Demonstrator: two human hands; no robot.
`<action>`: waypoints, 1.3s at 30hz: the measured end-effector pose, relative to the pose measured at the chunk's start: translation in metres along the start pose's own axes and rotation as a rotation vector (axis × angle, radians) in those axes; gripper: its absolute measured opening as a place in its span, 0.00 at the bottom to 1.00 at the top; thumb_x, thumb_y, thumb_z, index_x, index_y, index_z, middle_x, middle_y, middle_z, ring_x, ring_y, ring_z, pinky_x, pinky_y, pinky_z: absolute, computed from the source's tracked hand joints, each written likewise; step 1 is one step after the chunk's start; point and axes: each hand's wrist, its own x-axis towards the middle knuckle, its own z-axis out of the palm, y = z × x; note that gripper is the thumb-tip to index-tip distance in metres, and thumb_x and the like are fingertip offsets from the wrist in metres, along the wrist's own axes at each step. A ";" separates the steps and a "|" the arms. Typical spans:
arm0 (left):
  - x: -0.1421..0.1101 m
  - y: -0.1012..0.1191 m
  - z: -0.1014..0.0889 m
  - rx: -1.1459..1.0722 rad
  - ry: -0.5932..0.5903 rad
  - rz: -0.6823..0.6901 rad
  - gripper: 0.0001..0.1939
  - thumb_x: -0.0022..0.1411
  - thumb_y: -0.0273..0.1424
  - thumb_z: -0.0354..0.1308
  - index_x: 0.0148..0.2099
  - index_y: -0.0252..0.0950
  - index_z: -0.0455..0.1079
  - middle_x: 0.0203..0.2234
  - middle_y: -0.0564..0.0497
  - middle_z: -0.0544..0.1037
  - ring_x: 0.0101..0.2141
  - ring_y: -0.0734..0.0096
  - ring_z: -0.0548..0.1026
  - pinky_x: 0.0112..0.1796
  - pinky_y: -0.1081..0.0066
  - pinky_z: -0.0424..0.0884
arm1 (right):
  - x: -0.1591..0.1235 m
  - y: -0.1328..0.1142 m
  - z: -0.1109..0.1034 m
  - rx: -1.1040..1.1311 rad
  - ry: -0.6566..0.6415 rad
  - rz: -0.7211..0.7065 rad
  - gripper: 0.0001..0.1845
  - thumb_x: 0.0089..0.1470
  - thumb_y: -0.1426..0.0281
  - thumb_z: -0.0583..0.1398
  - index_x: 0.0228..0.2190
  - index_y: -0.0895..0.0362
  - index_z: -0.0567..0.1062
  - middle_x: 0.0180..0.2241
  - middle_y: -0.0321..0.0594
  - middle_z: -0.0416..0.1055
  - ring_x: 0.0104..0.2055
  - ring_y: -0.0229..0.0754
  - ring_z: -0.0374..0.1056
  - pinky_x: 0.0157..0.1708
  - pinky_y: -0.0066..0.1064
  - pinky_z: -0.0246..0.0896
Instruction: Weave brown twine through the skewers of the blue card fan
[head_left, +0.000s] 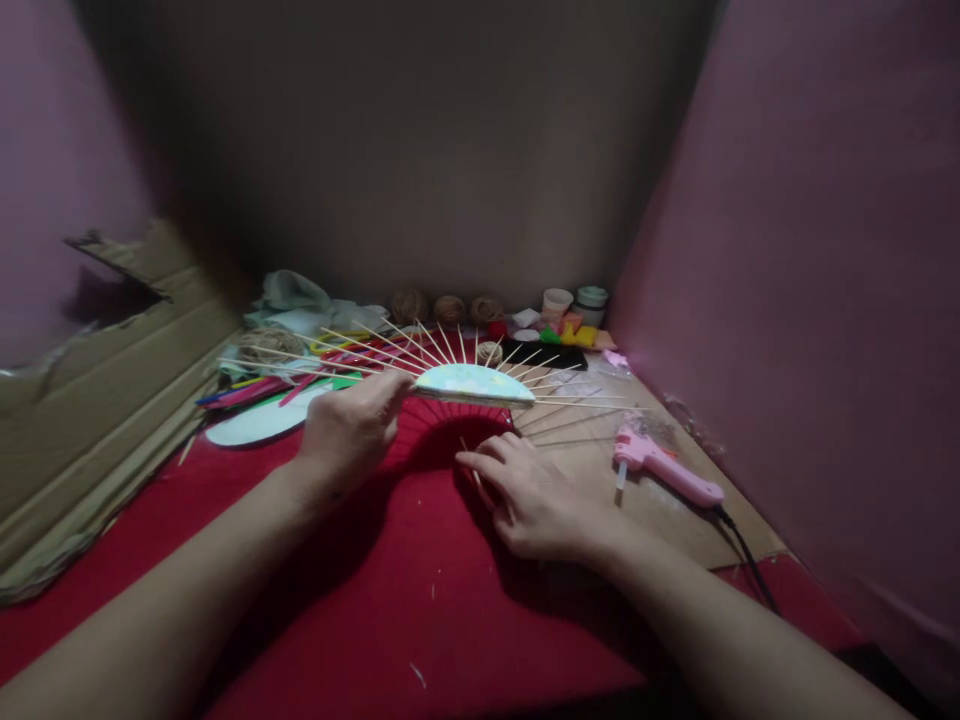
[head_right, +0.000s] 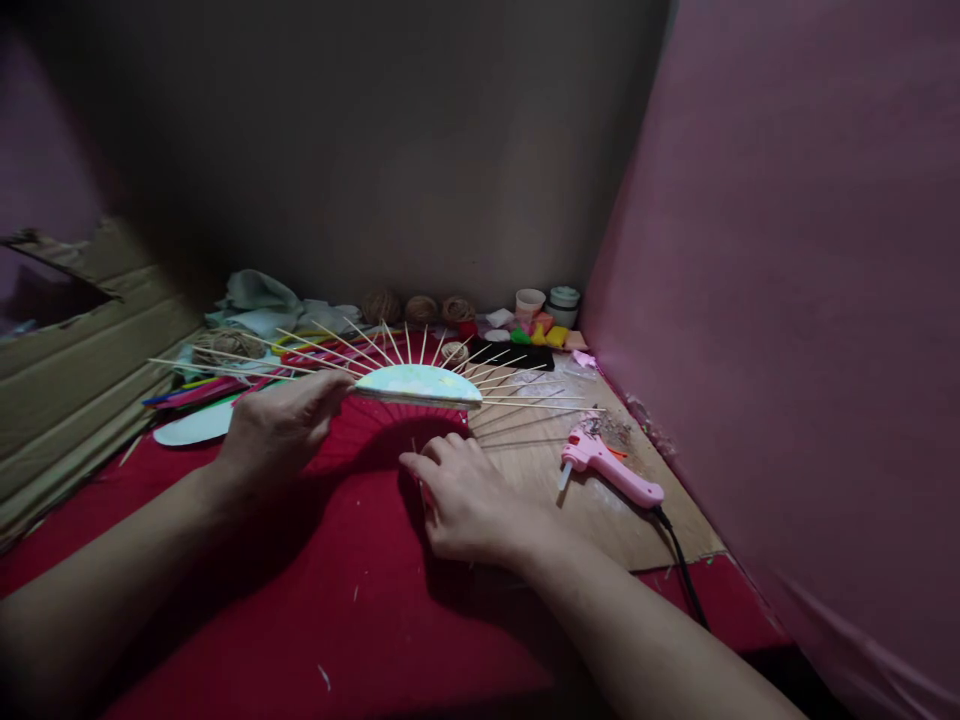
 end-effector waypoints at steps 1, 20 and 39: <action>0.000 0.000 -0.001 0.027 0.001 0.008 0.08 0.62 0.28 0.48 0.36 0.36 0.69 0.26 0.50 0.77 0.25 0.71 0.73 0.24 0.73 0.62 | 0.001 0.000 -0.001 0.045 0.015 0.032 0.28 0.41 0.81 0.54 0.47 0.57 0.70 0.42 0.47 0.68 0.45 0.48 0.62 0.46 0.43 0.59; 0.014 -0.004 -0.027 -0.142 0.163 -0.150 0.07 0.62 0.31 0.52 0.36 0.36 0.70 0.20 0.55 0.73 0.21 0.76 0.71 0.24 0.75 0.65 | 0.042 0.020 -0.034 1.515 0.522 0.230 0.18 0.41 0.70 0.63 0.38 0.49 0.70 0.35 0.33 0.73 0.41 0.41 0.70 0.47 0.40 0.62; 0.019 -0.010 -0.045 -0.381 0.387 -0.448 0.18 0.63 0.33 0.50 0.54 0.33 0.60 0.36 0.50 0.73 0.24 0.80 0.71 0.24 0.73 0.67 | 0.048 0.006 -0.047 1.584 0.643 0.139 0.14 0.50 0.58 0.57 0.34 0.54 0.73 0.35 0.39 0.73 0.47 0.44 0.67 0.48 0.44 0.64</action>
